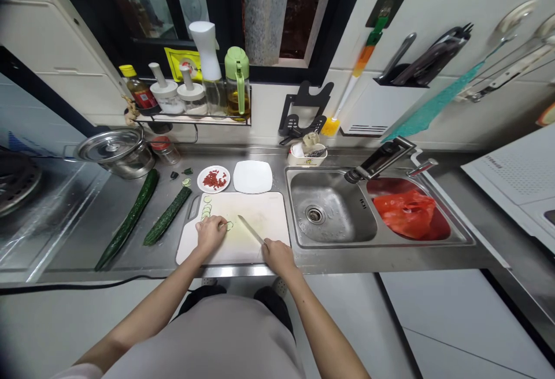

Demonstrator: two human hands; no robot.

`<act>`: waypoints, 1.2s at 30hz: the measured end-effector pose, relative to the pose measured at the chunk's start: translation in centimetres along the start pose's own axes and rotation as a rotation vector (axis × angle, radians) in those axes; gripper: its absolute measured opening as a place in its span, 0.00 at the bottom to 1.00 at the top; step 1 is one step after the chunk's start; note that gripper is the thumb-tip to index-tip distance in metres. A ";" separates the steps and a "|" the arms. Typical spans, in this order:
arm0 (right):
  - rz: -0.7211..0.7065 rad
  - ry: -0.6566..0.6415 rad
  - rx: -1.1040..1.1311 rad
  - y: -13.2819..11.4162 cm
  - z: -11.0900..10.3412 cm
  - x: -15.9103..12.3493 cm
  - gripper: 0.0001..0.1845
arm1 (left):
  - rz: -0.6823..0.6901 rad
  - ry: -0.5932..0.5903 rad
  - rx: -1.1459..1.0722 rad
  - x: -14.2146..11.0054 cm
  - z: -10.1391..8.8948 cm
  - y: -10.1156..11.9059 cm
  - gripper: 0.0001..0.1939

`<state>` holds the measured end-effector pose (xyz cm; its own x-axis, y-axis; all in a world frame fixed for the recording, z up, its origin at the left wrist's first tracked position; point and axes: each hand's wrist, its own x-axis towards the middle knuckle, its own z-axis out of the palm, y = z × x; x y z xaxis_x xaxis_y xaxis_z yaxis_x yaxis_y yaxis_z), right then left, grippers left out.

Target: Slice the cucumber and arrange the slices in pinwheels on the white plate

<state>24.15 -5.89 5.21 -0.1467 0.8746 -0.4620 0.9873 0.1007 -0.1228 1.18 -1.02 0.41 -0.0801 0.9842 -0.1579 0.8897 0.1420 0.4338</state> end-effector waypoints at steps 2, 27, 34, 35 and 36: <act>0.007 0.006 0.006 0.1 0.1 0.3 0.19 | -0.007 -0.013 -0.018 -0.1 -0.1 0.2 0.10; 0.039 -0.011 0.053 0.6 0.5 1.5 0.19 | -0.243 0.054 -0.097 -3.2 -2.3 -5.5 0.08; 0.042 -0.021 0.054 0.4 0.1 1.4 0.19 | -0.262 0.080 -0.002 -2.9 -2.3 -6.9 0.09; 0.043 -0.025 0.055 0.4 0.0 1.4 0.19 | -0.266 0.086 0.004 -2.9 -2.2 -7.0 0.09; 0.046 -0.030 0.055 0.3 -0.1 1.3 0.18 | -0.271 0.096 0.002 -2.8 -2.2 -7.0 0.09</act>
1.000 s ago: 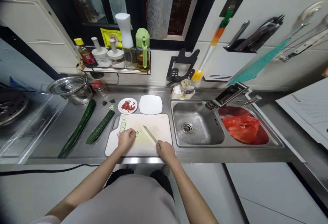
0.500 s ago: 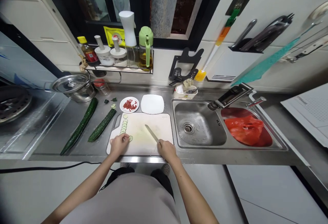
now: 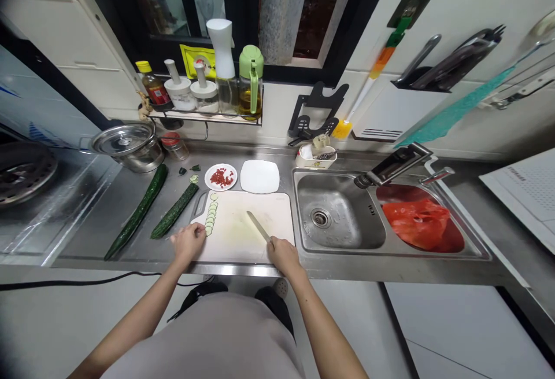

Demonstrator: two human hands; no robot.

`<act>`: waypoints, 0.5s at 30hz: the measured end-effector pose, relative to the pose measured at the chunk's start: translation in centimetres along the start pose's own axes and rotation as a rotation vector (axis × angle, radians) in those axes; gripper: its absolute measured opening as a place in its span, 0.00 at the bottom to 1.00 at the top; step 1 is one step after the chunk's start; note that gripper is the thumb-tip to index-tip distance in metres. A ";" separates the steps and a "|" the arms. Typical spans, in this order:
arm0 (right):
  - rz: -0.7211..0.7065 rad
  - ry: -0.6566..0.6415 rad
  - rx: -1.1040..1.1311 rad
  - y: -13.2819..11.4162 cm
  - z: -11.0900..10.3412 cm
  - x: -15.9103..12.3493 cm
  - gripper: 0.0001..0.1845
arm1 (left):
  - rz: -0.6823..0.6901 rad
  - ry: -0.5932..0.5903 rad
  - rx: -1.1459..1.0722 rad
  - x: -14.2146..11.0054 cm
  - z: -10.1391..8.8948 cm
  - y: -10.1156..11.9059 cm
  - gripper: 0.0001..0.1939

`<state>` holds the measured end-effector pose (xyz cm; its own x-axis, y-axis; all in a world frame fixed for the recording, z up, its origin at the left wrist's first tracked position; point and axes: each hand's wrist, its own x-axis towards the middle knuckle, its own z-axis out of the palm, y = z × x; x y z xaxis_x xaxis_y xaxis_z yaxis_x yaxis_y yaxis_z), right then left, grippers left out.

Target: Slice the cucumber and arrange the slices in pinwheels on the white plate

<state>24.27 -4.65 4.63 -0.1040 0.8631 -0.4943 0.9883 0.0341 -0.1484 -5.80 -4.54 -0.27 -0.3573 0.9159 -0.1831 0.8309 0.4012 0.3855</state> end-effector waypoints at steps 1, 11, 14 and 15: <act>0.004 -0.003 0.000 -0.1 -0.1 -0.1 0.18 | -0.005 0.010 -0.010 0.1 0.0 0.1 0.09; 0.009 -0.024 0.003 -0.2 -0.2 0.1 0.19 | -0.093 0.134 -0.096 5.9 -0.3 3.7 0.17; 0.018 -0.022 0.005 -0.2 -0.1 0.2 0.19 | -0.109 0.119 -0.016 7.7 -0.2 5.0 0.20; 0.021 -0.020 0.006 -0.2 -0.1 0.1 0.19 | -0.106 0.108 0.010 8.2 -0.2 5.3 0.20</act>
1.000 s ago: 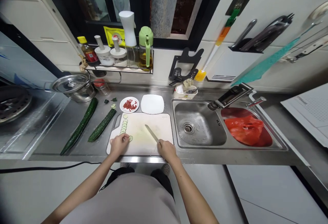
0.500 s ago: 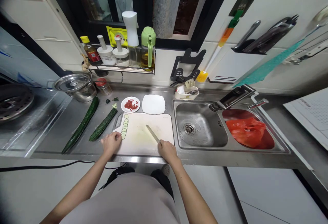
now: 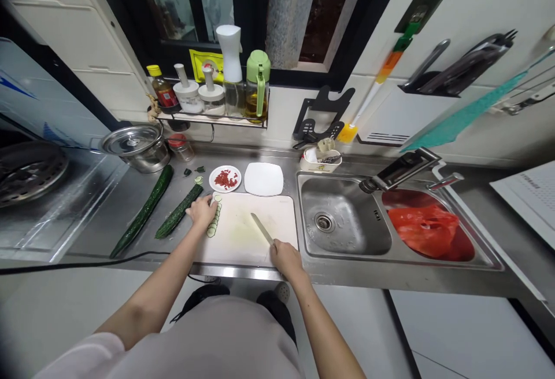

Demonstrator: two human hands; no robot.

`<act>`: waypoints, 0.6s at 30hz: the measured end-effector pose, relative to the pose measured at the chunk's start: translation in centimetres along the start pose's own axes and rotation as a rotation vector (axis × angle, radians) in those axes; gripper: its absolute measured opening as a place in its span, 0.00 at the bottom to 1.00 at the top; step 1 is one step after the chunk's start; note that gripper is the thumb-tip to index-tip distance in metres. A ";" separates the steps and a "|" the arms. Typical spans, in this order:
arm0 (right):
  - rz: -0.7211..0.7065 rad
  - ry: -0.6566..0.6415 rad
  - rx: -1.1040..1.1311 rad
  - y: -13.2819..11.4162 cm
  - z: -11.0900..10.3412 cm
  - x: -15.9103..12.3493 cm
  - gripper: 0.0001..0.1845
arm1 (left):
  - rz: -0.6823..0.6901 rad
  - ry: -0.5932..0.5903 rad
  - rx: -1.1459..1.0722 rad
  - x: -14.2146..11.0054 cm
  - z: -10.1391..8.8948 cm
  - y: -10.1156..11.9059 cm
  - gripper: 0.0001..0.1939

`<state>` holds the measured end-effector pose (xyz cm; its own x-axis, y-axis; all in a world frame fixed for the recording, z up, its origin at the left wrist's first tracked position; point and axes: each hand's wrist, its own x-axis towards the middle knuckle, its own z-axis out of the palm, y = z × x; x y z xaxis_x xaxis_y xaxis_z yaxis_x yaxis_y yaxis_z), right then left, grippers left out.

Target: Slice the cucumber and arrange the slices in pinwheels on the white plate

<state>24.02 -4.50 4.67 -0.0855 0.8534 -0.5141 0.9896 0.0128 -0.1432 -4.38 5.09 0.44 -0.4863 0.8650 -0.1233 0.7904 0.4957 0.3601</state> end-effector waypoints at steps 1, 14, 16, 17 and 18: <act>0.001 0.004 0.002 0.0 0.0 0.0 0.19 | 0.008 -0.012 0.021 0.4 0.1 0.3 0.20; 0.017 -0.006 0.020 -0.1 -0.2 -0.1 0.19 | 0.031 -0.022 0.019 1.9 0.5 0.9 0.13; 0.014 -0.001 0.020 -0.1 -0.2 -0.1 0.18 | 0.040 -0.024 0.003 2.0 0.5 1.0 0.13; 0.014 0.000 0.020 -0.1 -0.2 -0.1 0.18 | 0.046 -0.023 -0.006 2.0 0.4 1.1 0.12; 0.014 0.000 0.020 0.0 -0.2 -0.1 0.18 | 0.050 -0.021 -0.015 2.0 0.3 1.2 0.12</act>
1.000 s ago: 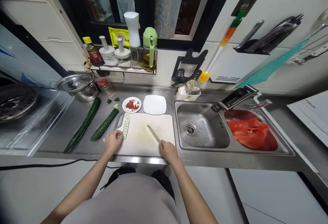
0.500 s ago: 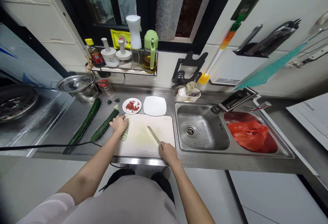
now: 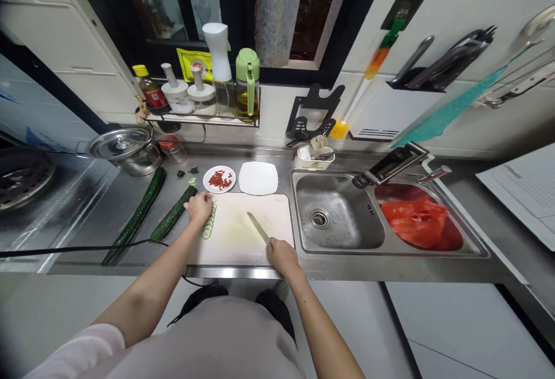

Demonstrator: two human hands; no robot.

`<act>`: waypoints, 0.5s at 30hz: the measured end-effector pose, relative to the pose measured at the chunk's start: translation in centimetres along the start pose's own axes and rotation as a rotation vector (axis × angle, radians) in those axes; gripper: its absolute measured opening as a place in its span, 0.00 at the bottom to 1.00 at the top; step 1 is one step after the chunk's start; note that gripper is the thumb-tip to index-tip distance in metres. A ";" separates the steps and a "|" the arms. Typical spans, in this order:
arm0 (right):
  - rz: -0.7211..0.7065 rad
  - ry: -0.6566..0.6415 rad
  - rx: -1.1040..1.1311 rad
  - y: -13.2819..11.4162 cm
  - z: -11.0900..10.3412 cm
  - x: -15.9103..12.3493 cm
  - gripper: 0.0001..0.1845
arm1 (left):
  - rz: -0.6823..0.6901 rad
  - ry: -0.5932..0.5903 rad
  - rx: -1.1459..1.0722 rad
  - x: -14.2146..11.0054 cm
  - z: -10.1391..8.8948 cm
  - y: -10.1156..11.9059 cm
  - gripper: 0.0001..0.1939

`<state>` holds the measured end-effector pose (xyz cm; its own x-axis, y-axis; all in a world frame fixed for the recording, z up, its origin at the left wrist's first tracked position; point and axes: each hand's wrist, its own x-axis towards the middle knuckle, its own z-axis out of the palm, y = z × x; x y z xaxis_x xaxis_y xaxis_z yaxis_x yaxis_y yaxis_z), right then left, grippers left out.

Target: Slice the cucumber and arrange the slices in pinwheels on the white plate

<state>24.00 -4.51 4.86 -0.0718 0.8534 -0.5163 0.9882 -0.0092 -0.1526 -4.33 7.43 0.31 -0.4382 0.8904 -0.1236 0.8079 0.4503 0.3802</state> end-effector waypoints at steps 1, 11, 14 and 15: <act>0.001 -0.001 0.001 0.0 0.0 0.0 0.18 | 0.004 0.006 -0.010 0.0 -0.1 0.1 0.13; -0.010 0.018 0.014 0.1 0.2 0.0 0.18 | 0.245 -0.448 -0.128 -3.6 -0.4 1.2 0.09; -0.024 0.025 0.000 0.1 0.2 -0.1 0.18 | 0.340 -0.527 -0.068 -4.8 0.2 1.6 0.09; -0.027 0.026 -0.005 0.1 0.2 -0.1 0.18 | 0.366 -0.529 -0.050 -5.0 0.3 1.7 0.09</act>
<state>24.04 -4.69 4.74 -0.0951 0.8663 -0.4903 0.9867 0.0168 -0.1617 -0.62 3.72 1.30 0.1259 0.9041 -0.4083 0.8430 0.1194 0.5244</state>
